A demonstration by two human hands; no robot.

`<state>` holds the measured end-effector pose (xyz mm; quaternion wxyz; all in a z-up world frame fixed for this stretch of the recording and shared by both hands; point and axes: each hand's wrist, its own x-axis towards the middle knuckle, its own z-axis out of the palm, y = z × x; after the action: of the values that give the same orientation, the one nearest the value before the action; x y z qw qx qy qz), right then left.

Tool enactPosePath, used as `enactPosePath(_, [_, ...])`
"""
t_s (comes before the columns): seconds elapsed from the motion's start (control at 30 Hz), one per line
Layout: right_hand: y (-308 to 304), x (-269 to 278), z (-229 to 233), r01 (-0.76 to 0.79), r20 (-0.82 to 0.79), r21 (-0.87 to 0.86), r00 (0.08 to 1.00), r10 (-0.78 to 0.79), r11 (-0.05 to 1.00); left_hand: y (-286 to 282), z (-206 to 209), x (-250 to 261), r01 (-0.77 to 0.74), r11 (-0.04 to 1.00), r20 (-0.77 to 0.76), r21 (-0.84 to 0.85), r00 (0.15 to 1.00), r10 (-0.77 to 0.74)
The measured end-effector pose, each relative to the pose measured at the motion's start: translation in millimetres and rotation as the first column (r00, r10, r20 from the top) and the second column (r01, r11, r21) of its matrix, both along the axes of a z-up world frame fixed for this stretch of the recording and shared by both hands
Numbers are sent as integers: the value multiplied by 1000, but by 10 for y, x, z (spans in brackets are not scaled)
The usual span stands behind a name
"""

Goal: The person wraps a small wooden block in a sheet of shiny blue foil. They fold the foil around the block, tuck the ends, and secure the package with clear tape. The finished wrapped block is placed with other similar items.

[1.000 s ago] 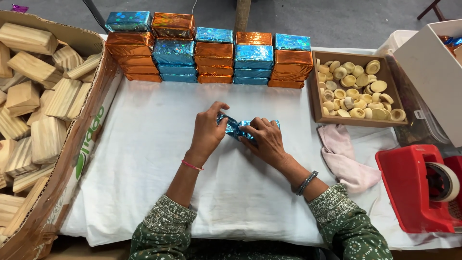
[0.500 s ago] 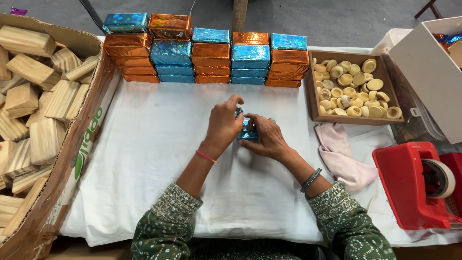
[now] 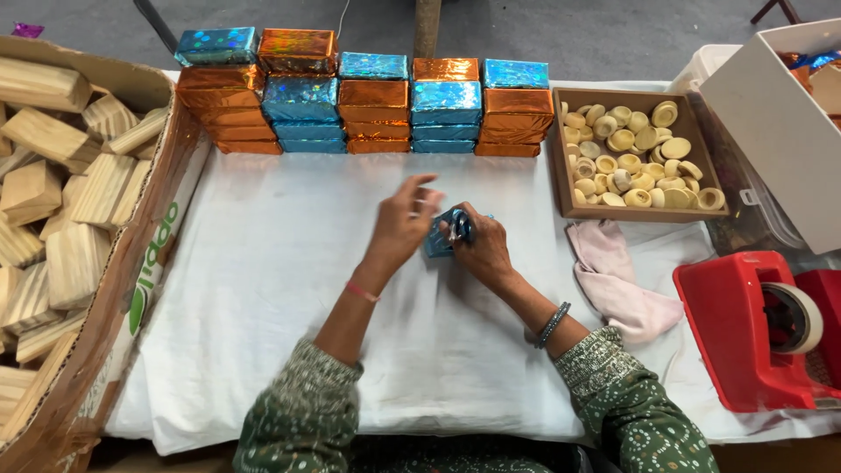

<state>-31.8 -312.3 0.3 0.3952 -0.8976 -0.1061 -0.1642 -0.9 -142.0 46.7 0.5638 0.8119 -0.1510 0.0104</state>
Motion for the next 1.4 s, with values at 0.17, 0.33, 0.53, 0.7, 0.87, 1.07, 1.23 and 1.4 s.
enactPosePath(0.17, [37, 16, 21, 46, -39, 114, 998, -42, 992, 248, -696, -131, 10, 996, 75, 93, 997, -17])
enactPosePath(0.33, [35, 42, -99, 63, 33, 77, 997, -66, 995, 123, -535, -328, 27, 974, 54, 227, 998, -40])
enactPosePath(0.53, [18, 55, -162, 10, -49, 166, 999, -2, 986, -44, -955, -227, -24, 974, 216, 226, 976, -26])
enactPosePath(0.7, [1, -2, -6, -4, 35, 98, 999, 1, 995, -14, -943, -221, -16, 996, 10, 88, 1000, 15])
enactPosePath(0.87, [13, -30, 35, -69, 14, 166, 998, 68, 984, 48, -875, -225, -46, 993, -100, -113, 994, 35])
enactPosePath(1.07, [15, -46, -5, -59, 133, 19, 989, 56, 998, 50, -688, -251, -156, 971, -266, -181, 958, 104])
enactPosePath(1.23, [26, -78, 92, -94, 54, -50, 994, 97, 994, 40, -538, -257, -94, 993, -77, -71, 993, 88])
enactPosePath(1.4, [29, -54, 85, -69, 4, 40, 998, 69, 997, -60, -629, -205, 5, 997, 126, 76, 992, -15])
